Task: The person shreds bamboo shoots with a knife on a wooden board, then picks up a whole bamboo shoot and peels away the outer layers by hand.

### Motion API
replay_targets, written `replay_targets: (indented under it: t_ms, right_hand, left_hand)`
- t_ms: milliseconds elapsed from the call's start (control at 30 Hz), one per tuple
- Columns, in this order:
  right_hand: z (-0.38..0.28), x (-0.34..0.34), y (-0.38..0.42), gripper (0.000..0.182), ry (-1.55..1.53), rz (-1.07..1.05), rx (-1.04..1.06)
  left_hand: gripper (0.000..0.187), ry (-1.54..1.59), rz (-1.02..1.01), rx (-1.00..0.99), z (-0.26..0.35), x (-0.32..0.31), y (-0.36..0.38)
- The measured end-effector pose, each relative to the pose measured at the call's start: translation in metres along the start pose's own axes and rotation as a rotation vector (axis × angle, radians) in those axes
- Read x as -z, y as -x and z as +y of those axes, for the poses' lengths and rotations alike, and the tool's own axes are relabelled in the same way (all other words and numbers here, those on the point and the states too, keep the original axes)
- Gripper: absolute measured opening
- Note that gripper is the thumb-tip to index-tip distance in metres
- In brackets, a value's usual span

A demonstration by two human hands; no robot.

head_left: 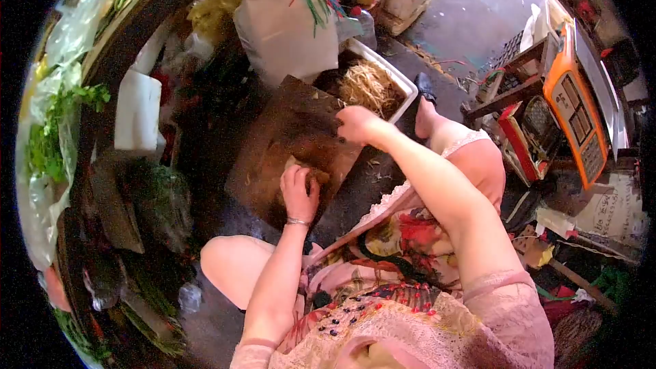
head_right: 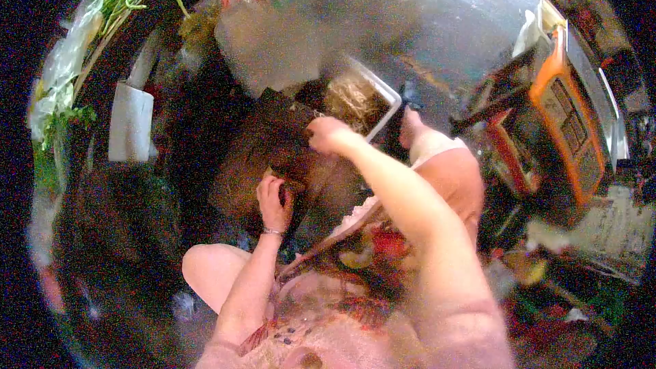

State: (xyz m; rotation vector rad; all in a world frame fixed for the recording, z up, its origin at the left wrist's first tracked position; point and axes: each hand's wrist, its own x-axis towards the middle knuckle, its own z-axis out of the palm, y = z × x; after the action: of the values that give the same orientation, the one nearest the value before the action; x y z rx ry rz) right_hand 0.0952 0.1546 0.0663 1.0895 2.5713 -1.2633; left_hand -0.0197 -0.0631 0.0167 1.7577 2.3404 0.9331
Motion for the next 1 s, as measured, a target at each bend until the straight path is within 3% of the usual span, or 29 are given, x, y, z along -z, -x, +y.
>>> replay_targets:
  t_ms: [100, 133, 233, 333, 400, 433, 500, 600, 700, 767, 833, 900, 1000]
  right_hand:
    - [0.021, 0.028, 0.006, 0.027, -0.144, 0.083, -0.167]
    - [0.029, 0.030, 0.001, 0.023, 0.074, 0.151, -0.133]
    - [0.027, 0.032, 0.010, 0.020, 0.284, 0.309, -0.175]
    - [0.012, 0.024, 0.023, 0.028, 0.095, 0.184, -0.172]
    - [0.000, 0.030, 0.044, 0.032, -0.036, 0.049, -0.132]
    - [-0.001, 0.030, 0.048, 0.033, -0.061, -0.037, -0.123]
    - [0.014, 0.027, 0.050, 0.033, -0.073, -0.015, -0.078]
    - [0.023, 0.036, 0.045, 0.027, 0.040, 0.150, -0.178]
    - [0.014, 0.054, 0.051, 0.020, 0.185, 0.392, -0.177]
    - [0.004, 0.074, 0.057, 0.021, 0.021, 0.379, -0.093]
    - [-0.011, 0.090, 0.075, 0.024, -0.080, 0.351, 0.019]
    - [-0.018, 0.096, 0.088, 0.026, -0.178, 0.360, 0.132]
    - [-0.016, 0.098, 0.093, 0.026, -0.258, 0.389, 0.096]
  left_hand:
    - [0.024, -0.019, 0.030, -0.015, 0.000, -0.001, 0.001]
    - [0.024, -0.023, 0.027, -0.021, -0.001, -0.002, 0.002]
    - [0.025, -0.020, 0.014, -0.016, 0.000, -0.002, 0.002]
    - [0.031, -0.005, 0.009, 0.000, 0.005, 0.001, 0.000]
    - [0.052, -0.137, -0.074, 0.021, 0.010, 0.006, -0.001]
    - [0.052, -0.142, -0.075, 0.017, 0.014, 0.009, -0.001]
    - [0.077, -0.173, -0.170, 0.144, 0.019, 0.017, 0.000]
    - [0.092, -0.238, -0.267, 0.262, 0.017, 0.018, 0.003]
    - [0.091, -0.213, -0.277, 0.284, 0.011, 0.014, 0.006]
    - [0.090, -0.272, -0.248, 0.250, 0.008, 0.014, 0.005]
    - [0.086, -0.197, -0.181, 0.090, 0.001, 0.010, 0.003]
    - [0.080, -0.205, -0.154, 0.087, 0.005, 0.008, 0.004]
    - [0.075, -0.217, -0.134, 0.076, 0.009, 0.008, 0.002]
